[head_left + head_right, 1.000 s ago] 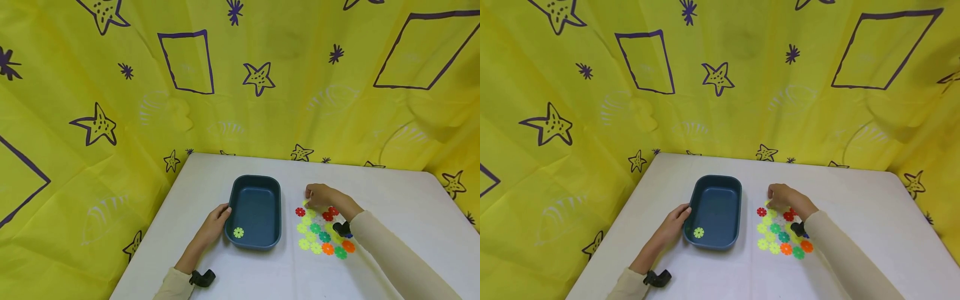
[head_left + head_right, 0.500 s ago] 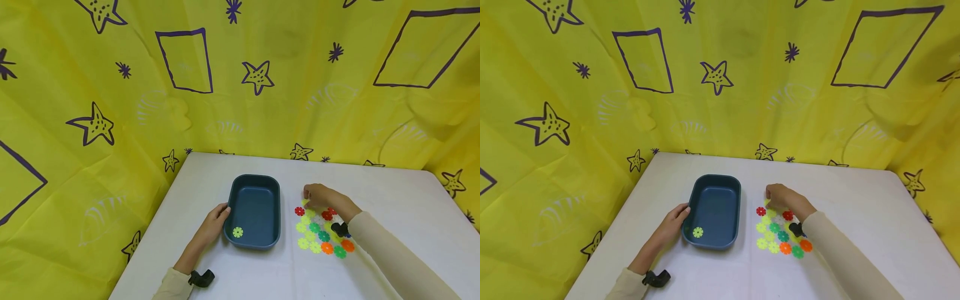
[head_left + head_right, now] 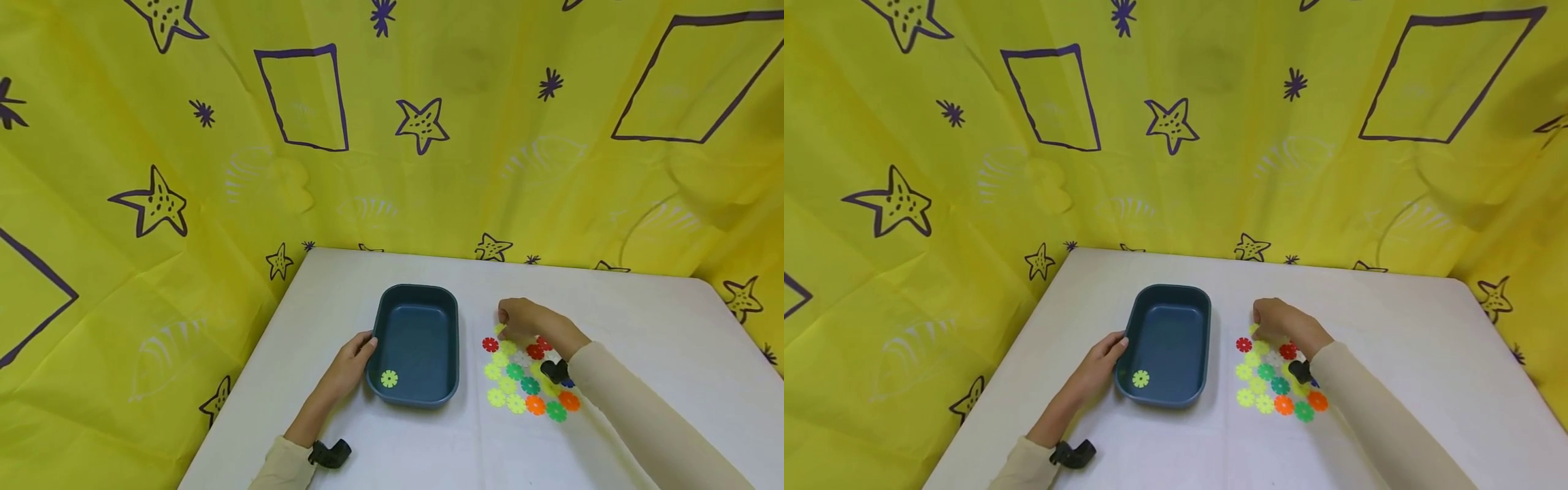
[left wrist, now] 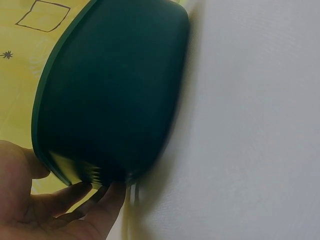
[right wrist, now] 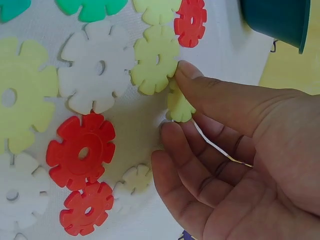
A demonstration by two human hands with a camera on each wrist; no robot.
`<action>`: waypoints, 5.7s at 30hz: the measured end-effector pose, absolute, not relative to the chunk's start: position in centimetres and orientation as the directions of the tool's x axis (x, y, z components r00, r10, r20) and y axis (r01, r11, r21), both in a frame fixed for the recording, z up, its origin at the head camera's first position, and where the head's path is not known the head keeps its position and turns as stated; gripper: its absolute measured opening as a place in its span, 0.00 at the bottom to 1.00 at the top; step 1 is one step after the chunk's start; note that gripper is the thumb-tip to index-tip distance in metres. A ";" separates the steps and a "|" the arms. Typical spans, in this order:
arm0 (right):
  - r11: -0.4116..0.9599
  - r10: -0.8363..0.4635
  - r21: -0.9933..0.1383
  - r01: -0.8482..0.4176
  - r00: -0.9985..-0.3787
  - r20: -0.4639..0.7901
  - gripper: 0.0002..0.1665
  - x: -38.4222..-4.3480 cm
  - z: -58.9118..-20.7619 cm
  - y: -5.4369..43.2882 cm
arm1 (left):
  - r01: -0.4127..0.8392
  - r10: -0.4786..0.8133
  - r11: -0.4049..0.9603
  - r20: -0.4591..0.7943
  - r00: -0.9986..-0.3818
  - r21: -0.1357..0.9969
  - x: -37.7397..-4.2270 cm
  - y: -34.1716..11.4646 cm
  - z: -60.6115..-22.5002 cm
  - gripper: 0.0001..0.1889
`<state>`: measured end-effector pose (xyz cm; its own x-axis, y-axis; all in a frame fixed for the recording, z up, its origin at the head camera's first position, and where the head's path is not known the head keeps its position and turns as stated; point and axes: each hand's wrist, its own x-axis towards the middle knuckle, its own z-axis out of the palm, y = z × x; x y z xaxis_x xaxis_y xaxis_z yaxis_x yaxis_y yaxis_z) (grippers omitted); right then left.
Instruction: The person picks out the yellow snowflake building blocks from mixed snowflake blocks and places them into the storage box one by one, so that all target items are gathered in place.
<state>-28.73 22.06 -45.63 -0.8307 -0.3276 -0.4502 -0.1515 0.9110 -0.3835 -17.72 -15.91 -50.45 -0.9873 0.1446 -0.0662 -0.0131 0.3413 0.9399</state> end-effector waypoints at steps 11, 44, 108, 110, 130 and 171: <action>0.889 -0.345 -0.438 -0.135 -0.827 -0.445 0.17 -28.8 -45.4 22.6 | -0.014 0.134 0.329 -0.062 -0.989 0.944 -17.8 -15.9 -50.6 0.27; 0.857 -0.440 -0.468 -0.215 -0.779 -0.448 0.07 -30.2 -45.2 23.8 | -0.028 0.164 0.347 -0.090 -0.982 0.937 -18.2 -16.2 -50.9 0.29; 0.759 -0.643 -0.441 -0.479 -0.660 -0.389 0.08 -29.7 -39.4 8.4 | -0.028 0.191 0.349 -0.101 -0.976 0.937 -18.4 -16.0 -51.0 0.30; 0.762 -0.642 -0.422 -0.490 -0.656 -0.397 0.08 -29.6 -39.7 7.8 | -0.032 0.186 0.355 -0.105 -0.977 0.934 -18.3 -16.0 -51.0 0.30; 0.782 -0.622 -0.333 -0.527 -0.615 -0.486 0.08 -28.9 -41.2 1.6 | -0.025 0.150 0.327 -0.078 -0.986 0.945 -18.2 -16.4 -51.0 0.26; 0.853 -0.504 -0.238 -0.464 -0.615 -0.606 0.14 -27.3 -43.5 -1.1 | -0.015 0.178 0.331 -0.078 -0.981 0.943 -18.2 -16.3 -50.6 0.26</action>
